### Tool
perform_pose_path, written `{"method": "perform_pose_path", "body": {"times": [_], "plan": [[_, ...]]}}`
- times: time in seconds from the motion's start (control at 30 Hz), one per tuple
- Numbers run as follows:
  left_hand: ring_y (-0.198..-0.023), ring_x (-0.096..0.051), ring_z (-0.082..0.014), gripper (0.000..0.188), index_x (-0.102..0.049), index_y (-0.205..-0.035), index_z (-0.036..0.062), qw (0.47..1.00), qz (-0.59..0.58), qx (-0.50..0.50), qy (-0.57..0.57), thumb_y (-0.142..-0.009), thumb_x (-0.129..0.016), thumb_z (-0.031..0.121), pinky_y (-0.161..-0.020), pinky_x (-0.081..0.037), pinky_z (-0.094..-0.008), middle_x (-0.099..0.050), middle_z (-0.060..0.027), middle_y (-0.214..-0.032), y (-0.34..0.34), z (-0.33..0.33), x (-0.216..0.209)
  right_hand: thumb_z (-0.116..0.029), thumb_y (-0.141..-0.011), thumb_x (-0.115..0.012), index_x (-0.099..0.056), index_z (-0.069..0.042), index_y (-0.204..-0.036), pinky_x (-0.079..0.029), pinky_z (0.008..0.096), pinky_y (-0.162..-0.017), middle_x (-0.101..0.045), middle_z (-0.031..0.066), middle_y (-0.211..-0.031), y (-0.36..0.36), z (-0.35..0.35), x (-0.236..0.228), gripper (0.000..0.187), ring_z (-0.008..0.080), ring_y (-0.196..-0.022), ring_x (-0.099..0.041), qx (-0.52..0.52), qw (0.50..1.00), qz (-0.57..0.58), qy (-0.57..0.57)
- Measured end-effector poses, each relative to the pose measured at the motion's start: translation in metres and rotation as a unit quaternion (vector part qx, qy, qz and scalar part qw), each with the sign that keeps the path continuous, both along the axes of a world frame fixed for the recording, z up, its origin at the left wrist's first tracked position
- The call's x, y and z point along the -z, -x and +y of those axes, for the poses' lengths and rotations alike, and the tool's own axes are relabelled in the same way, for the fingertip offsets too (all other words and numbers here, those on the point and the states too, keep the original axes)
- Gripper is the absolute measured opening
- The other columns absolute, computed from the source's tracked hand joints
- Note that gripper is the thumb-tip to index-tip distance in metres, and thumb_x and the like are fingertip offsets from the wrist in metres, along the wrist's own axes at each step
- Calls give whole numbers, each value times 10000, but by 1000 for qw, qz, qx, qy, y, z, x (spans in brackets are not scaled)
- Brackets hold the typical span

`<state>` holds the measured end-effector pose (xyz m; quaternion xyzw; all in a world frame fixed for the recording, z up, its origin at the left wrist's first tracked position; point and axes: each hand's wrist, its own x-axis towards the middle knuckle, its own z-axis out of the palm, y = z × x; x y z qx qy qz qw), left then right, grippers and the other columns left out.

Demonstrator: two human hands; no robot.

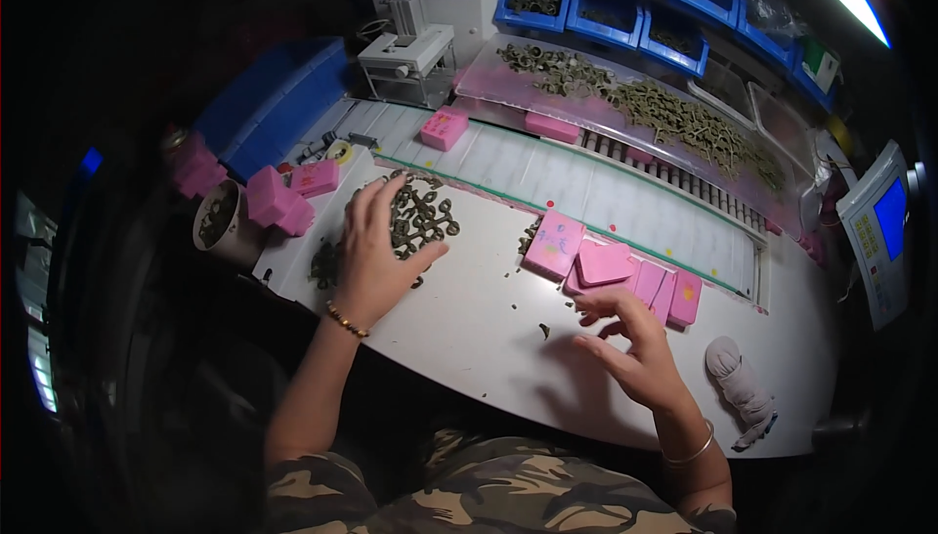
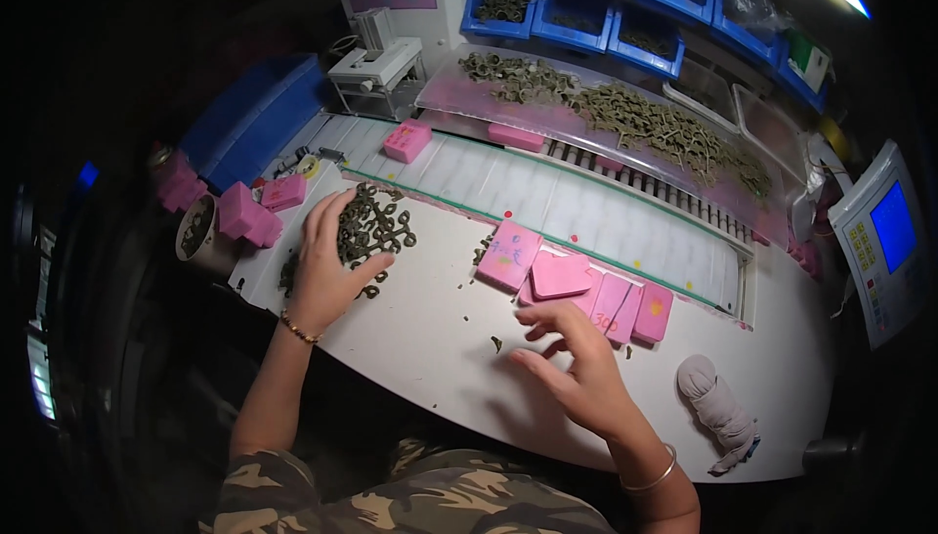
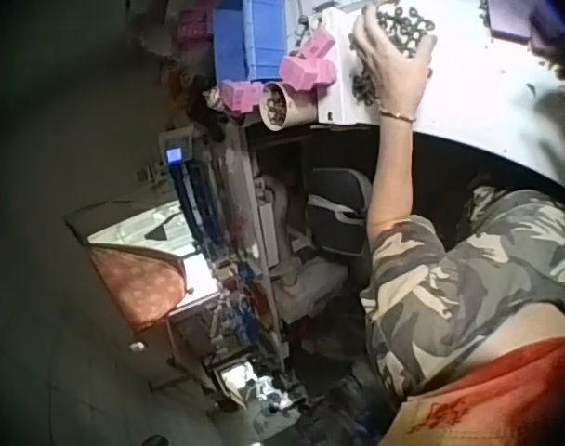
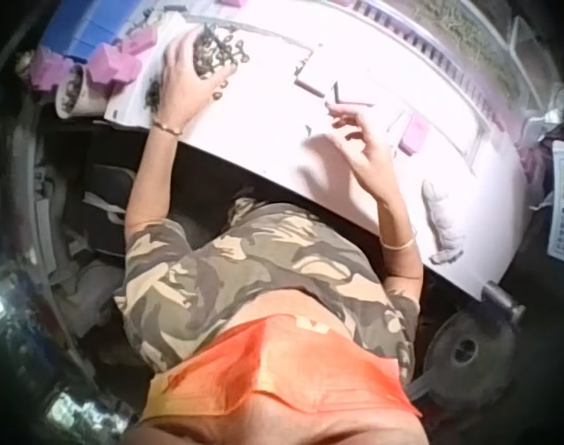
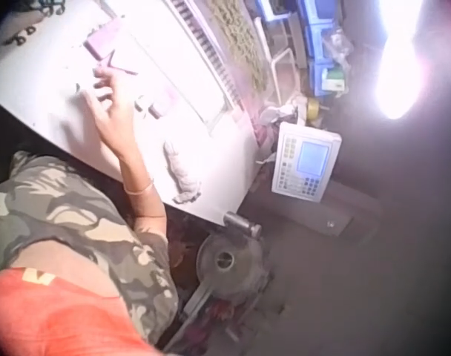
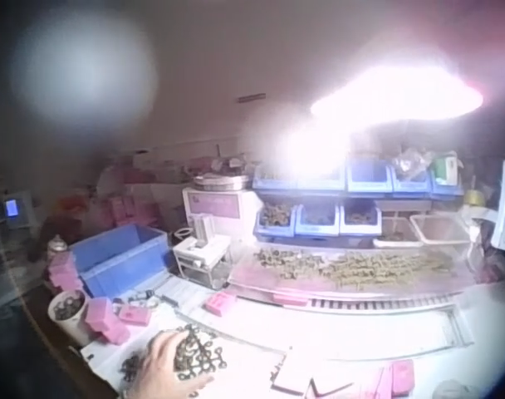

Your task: Sorting and assembling small metal components into pink molding blocks at an industrial workstation.

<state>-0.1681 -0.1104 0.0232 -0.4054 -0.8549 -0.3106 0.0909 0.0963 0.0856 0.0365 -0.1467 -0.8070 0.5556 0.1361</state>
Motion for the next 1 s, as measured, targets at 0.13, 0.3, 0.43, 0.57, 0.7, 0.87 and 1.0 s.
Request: {"method": "perform_pose_path", "body": {"times": [0.13, 0.3, 0.43, 0.57, 0.7, 0.87, 1.0], "plan": [[-1366, -332, -420, 1136, -284, -1513, 115, 993, -25, -63, 96, -605, -932, 332, -1137, -330, -521, -326, -197, -1458, -4, -62, 0, -124, -824, -782, -491, -84, -1355, -528, 389, -873, -535, 137, -1254, 72, -10, -15, 606, 295, -1104, -581, -109, 984, 6, -141], [-1379, -325, -431, 1194, -252, -1537, 127, 979, -45, -95, 175, -589, -920, 412, -1141, -317, -528, -313, -221, -1472, -10, -89, 6, -146, -735, -836, -413, -68, -1417, -469, 471, -1012, -469, 238, -1330, 162, -4, 8, 806, 415, -1225, -497, -126, 940, 0, -317], [-1412, -285, -436, 1237, -201, -1566, 126, 975, -100, -114, 162, -597, -908, 430, -1174, -257, -530, -285, -234, -1533, -3, -93, 15, -222, -714, -862, -411, -108, -1457, -427, 481, -1068, -471, 219, -1361, 214, -6, 34, 877, 433, -1267, -466, -121, 938, -80, -314], [-1396, -280, -458, 1271, -202, -1571, 145, 972, -95, -113, 180, -563, -909, 461, -1171, -264, -524, -328, -247, -1509, 4, -84, 21, -283, -615, -895, -394, -112, -1483, -436, 495, -1066, -473, 239, -1347, 241, -9, 46, 1016, 451, -1247, -463, -152, 931, -147, -298], [-1349, -319, -452, 1285, -206, -1570, 150, 968, -90, -93, 217, -544, -916, 458, -1162, -278, -516, -366, -244, -1460, 15, -81, 14, -312, -529, -915, -388, -129, -1500, -451, 486, -1064, -443, 253, -1374, 250, -18, 39, 1120, 467, -1249, -450, -174, 918, -177, -310], [-1295, -348, -435, 1310, -210, -1573, 148, 972, -101, -31, 210, -517, -937, 417, -1147, -300, -499, -391, -219, -1380, 28, -76, 11, -310, -496, -921, -396, -181, -1506, -446, 484, -1074, -435, 247, -1363, 254, -3, 42, 1146, 459, -1253, -449, -192, 917, -191, -292], [-1348, -328, -463, 1332, -239, -1556, 122, 974, -109, 50, 194, -467, -958, 389, -1145, -322, -511, -368, -259, -1428, 49, -59, 18, -303, -414, -948, -364, -179, -1520, -409, 579, -1088, -386, 286, -1387, 258, 4, 51, 1257, 495, -1308, -393, -151, 909, -220, -321]]}}
